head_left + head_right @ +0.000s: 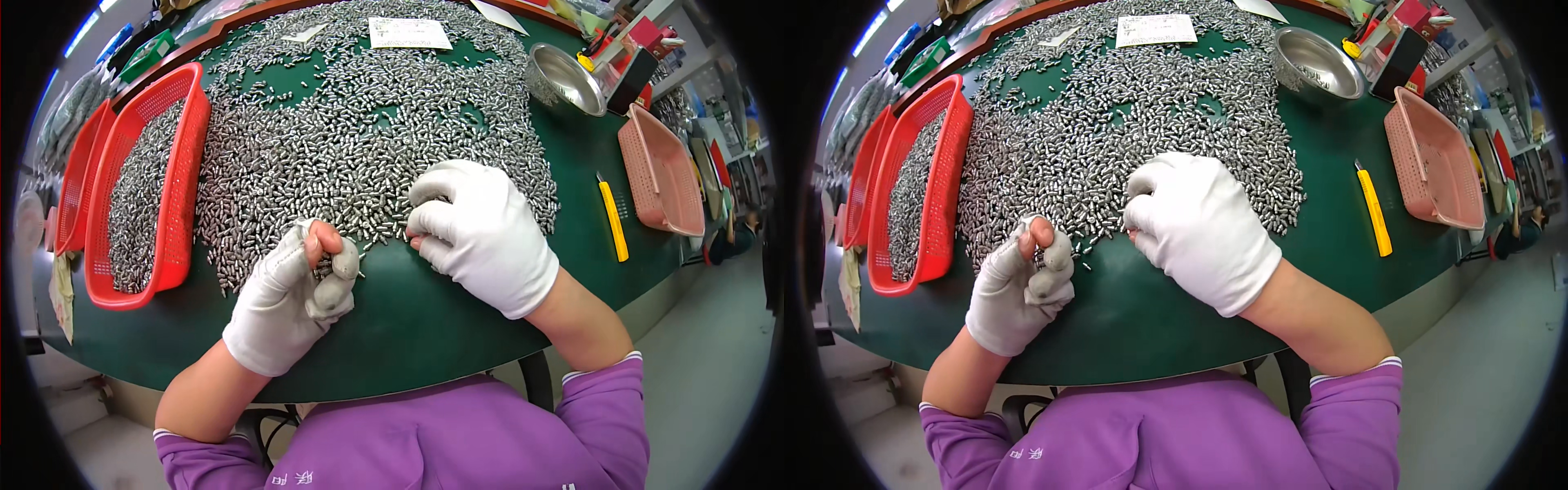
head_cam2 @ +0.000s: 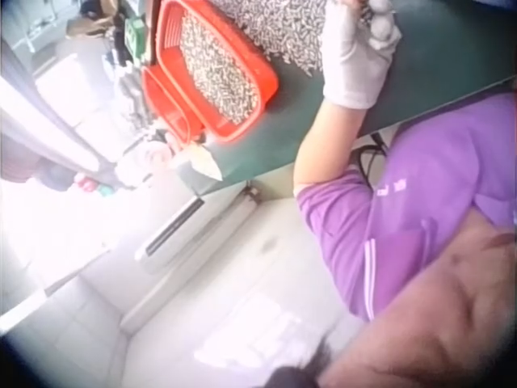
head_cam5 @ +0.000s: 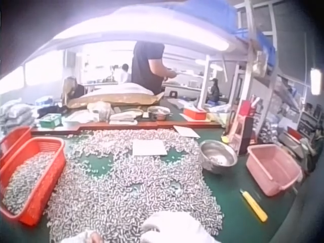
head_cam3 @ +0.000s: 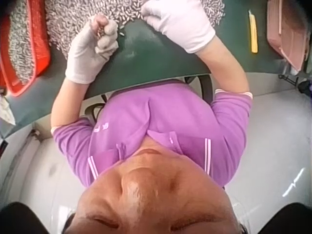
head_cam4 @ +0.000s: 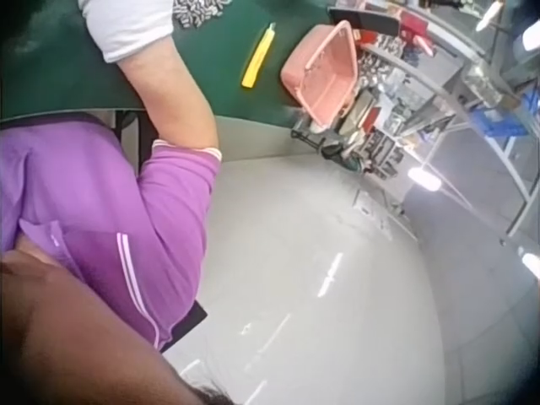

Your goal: Inspecting and trimming small metal components using a hand tool at a manufacturing workstation.

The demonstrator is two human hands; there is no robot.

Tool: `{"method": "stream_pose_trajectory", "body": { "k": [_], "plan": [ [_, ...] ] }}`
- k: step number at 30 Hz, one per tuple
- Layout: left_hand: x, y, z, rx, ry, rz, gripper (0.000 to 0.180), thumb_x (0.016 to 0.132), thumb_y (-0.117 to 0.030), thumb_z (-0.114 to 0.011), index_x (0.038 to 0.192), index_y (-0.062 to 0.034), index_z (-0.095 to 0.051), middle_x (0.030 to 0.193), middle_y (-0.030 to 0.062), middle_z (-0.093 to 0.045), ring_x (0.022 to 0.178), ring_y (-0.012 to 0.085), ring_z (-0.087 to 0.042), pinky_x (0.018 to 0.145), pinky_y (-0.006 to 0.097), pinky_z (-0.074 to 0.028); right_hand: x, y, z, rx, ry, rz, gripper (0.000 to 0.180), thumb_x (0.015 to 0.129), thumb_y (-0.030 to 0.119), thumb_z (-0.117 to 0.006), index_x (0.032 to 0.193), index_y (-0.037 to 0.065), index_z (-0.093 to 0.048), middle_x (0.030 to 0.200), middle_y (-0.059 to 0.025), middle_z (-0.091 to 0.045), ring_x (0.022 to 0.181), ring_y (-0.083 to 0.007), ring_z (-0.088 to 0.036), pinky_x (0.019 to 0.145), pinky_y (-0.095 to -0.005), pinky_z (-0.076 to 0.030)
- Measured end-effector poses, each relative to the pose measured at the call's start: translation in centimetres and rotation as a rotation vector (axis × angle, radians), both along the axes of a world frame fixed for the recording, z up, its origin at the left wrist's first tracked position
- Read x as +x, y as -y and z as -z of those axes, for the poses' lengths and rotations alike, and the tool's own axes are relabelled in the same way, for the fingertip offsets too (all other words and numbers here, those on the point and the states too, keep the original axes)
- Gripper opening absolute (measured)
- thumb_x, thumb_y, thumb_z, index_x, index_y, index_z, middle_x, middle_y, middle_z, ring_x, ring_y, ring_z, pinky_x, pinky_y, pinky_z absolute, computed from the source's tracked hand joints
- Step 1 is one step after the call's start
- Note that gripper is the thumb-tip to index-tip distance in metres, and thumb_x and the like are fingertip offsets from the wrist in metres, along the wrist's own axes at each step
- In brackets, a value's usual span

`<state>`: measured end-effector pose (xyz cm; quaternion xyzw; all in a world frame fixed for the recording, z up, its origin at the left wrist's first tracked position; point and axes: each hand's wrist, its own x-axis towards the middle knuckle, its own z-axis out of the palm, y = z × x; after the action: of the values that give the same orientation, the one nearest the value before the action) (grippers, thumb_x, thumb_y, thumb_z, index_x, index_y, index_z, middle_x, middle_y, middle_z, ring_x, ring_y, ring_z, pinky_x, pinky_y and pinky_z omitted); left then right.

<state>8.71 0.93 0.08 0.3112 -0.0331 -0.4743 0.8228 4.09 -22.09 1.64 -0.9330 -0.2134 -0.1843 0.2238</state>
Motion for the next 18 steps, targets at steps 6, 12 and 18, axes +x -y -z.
{"method": "stream_pose_trajectory", "body": {
  "k": [6, 12, 18],
  "plan": [
    [-0.06, 0.02, 0.14, 0.046, 0.002, -0.002, 0.021, 0.094, -0.031, -0.057, 0.098, -0.0108, -0.054, 0.089, 0.0036, -0.054, 0.062, 0.0089, -0.041, 0.057, 0.022, -0.034, 0.25, -0.28, 0.62, -0.004, -0.009, 0.001, 0.014, 0.062, 0.009, -0.073, 0.072, 0.006, -0.063, 0.084, -0.0069, -0.061, 0.080, -0.0272, -0.061, 0.070, -0.0378, -0.050],
    [-0.29, 0.09, -0.17, 0.072, 0.014, 0.047, 0.023, 0.094, -0.032, -0.058, 0.098, -0.0102, -0.054, 0.087, 0.0032, -0.054, 0.061, 0.0081, -0.041, 0.057, 0.022, -0.035, 0.16, -0.57, 0.42, -0.042, -0.013, -0.037, 0.015, 0.061, 0.010, -0.073, 0.072, 0.007, -0.063, 0.087, -0.0061, -0.061, 0.085, -0.0263, -0.060, 0.071, -0.0375, -0.050],
    [-0.85, 0.34, -0.70, 0.093, -0.012, 0.081, 0.015, 0.094, -0.022, -0.060, 0.098, -0.0092, -0.053, 0.082, 0.0025, -0.055, 0.059, 0.0068, -0.040, 0.053, 0.020, -0.032, 0.54, -0.92, 0.68, -0.101, 0.025, -0.057, 0.015, 0.064, 0.013, -0.070, 0.070, 0.006, -0.059, 0.085, -0.0074, -0.060, 0.086, -0.0264, -0.058, 0.072, -0.0377, -0.050]
  ]
}}
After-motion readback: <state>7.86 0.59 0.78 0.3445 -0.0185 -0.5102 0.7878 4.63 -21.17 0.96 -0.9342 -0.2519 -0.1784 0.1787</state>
